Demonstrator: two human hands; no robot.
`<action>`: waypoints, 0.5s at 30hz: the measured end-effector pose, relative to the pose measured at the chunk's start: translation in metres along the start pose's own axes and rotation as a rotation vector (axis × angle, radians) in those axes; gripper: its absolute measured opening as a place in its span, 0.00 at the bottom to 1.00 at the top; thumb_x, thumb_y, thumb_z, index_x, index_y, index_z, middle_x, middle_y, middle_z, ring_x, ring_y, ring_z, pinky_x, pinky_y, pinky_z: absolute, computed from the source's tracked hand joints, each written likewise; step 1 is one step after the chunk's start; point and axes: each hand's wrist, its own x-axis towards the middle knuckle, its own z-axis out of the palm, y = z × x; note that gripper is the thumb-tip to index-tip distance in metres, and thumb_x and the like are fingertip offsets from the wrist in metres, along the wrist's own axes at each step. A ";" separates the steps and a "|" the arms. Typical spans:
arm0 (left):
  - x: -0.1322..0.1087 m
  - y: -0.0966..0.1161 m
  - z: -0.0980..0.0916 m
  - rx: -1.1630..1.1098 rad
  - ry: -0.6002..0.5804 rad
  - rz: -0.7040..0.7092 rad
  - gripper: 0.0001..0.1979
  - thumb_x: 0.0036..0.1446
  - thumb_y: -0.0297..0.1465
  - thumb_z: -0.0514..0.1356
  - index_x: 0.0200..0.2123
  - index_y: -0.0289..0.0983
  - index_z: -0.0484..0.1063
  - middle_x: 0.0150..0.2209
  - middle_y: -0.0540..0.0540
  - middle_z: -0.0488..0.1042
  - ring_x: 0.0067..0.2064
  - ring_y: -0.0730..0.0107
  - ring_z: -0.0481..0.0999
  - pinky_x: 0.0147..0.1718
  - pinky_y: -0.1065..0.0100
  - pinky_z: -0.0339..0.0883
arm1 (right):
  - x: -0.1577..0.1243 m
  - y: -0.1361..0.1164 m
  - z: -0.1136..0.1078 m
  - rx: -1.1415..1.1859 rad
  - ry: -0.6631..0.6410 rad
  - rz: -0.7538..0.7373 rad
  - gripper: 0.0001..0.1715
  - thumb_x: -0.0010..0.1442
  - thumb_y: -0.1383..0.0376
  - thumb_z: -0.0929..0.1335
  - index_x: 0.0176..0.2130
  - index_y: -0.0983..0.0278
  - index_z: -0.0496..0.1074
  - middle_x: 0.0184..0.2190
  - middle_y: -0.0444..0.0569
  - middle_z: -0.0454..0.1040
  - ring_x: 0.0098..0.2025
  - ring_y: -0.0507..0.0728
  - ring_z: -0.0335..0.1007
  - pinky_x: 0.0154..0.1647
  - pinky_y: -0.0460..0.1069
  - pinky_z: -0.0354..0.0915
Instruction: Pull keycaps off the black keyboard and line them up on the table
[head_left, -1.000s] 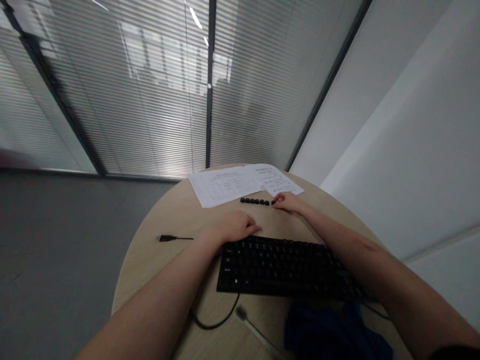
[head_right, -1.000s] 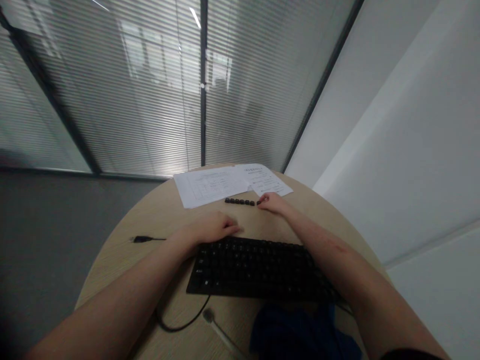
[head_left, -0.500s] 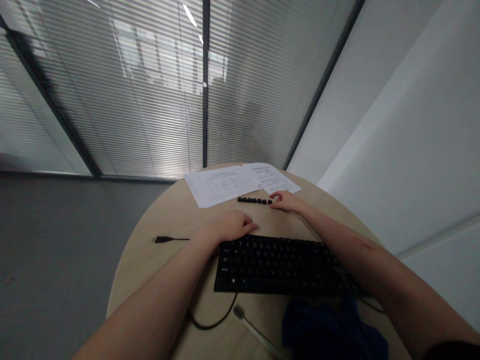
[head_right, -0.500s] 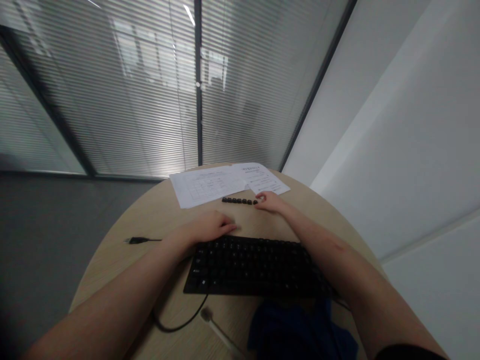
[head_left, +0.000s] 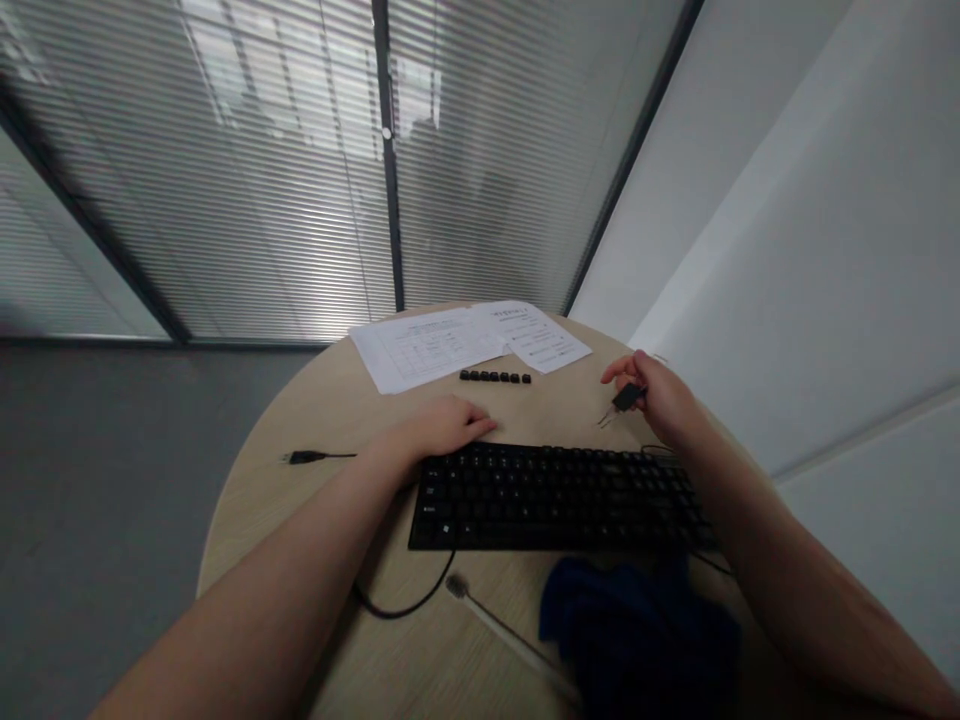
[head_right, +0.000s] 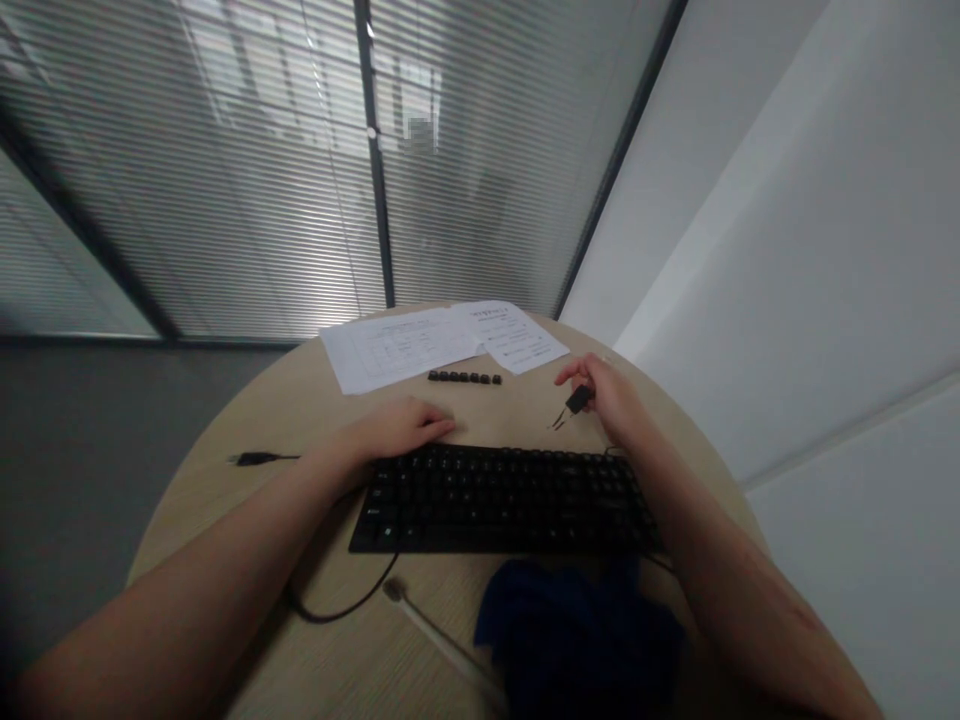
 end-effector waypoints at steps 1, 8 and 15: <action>-0.001 0.000 0.000 -0.002 0.001 0.003 0.26 0.68 0.47 0.49 0.28 0.39 0.76 0.29 0.44 0.76 0.30 0.65 0.70 0.35 0.62 0.60 | -0.006 -0.004 0.002 -0.029 -0.022 0.005 0.32 0.69 0.45 0.56 0.33 0.63 0.75 0.18 0.41 0.59 0.20 0.52 0.57 0.22 0.47 0.57; -0.002 -0.003 -0.001 -0.012 0.007 -0.038 0.26 0.68 0.48 0.48 0.26 0.40 0.74 0.26 0.46 0.74 0.29 0.66 0.69 0.34 0.63 0.59 | -0.024 -0.014 0.016 0.092 -0.520 0.177 0.23 0.62 0.46 0.68 0.39 0.62 0.70 0.21 0.41 0.69 0.22 0.52 0.68 0.24 0.47 0.67; -0.002 -0.002 -0.001 -0.032 0.007 -0.060 0.24 0.67 0.47 0.49 0.25 0.39 0.72 0.23 0.48 0.71 0.29 0.67 0.68 0.33 0.64 0.58 | -0.018 -0.003 0.019 0.141 -0.583 0.111 0.21 0.59 0.48 0.70 0.41 0.62 0.69 0.32 0.47 0.74 0.31 0.54 0.73 0.23 0.46 0.68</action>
